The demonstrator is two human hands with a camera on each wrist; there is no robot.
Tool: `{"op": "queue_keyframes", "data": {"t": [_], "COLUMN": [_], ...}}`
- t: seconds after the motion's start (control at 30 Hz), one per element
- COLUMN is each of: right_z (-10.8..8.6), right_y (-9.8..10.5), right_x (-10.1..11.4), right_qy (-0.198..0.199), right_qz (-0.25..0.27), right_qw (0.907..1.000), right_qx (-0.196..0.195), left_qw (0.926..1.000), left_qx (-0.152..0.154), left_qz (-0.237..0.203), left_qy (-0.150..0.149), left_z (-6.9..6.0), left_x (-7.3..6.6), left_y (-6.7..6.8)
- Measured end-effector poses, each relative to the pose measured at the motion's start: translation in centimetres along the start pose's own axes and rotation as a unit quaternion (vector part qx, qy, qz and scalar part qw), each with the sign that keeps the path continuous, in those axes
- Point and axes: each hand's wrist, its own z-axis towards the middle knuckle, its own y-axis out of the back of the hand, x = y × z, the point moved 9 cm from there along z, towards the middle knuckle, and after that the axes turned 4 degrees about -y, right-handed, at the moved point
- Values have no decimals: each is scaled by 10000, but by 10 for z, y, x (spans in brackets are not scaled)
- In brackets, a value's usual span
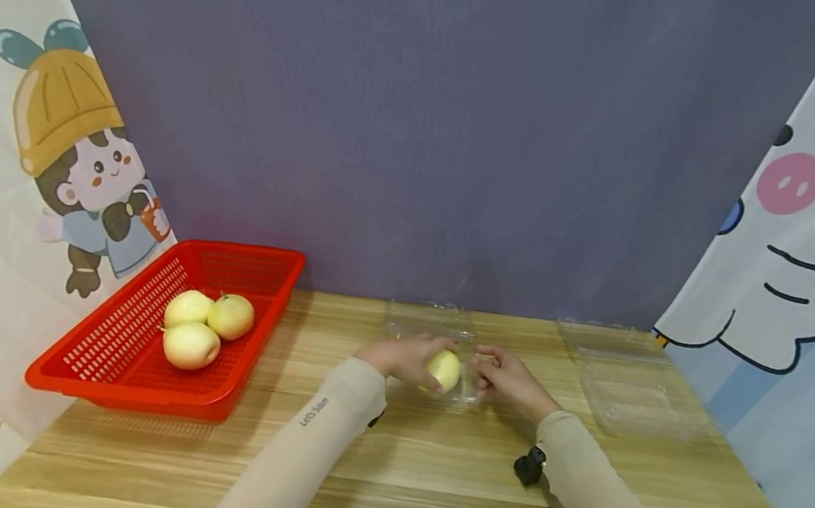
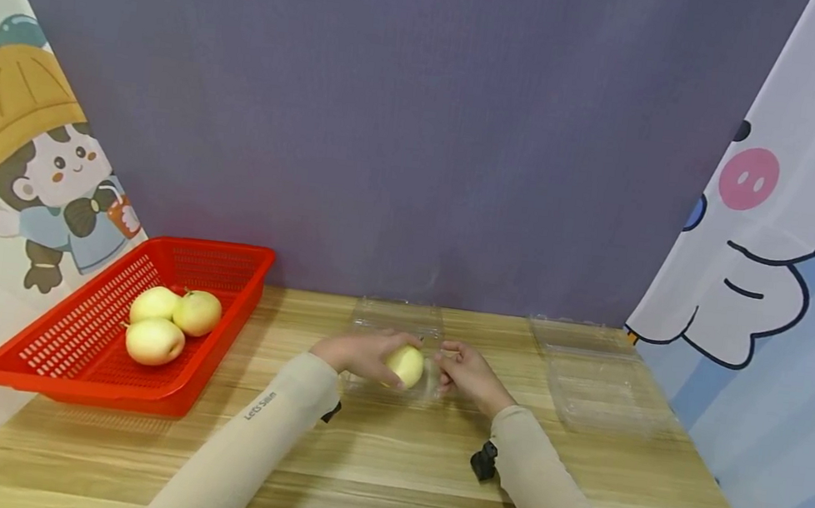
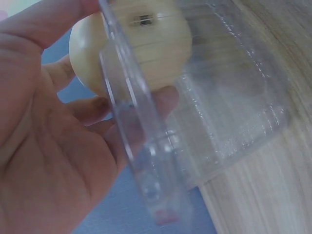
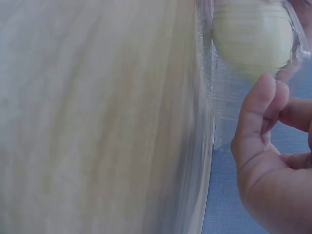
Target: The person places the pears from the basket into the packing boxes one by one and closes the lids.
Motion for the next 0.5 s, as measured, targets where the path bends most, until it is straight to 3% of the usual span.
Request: {"op": "queue_keyframes", "data": {"t": [0.33,0.5], "right_z": [0,0], "right_y": [1,0], "right_x": [0,-1], "right_qy": [-58,-110], "right_qz": [4,26], "right_qw": [10000,9999], "right_qx": [11,-12], "left_qw": [9996,9995], "left_qx": [72,86], "left_qz": [241,-43], "left_qy": [-113,-286], "left_z": [-1,-3], "left_x": [-3,-5], "left_y": [2,5]}}
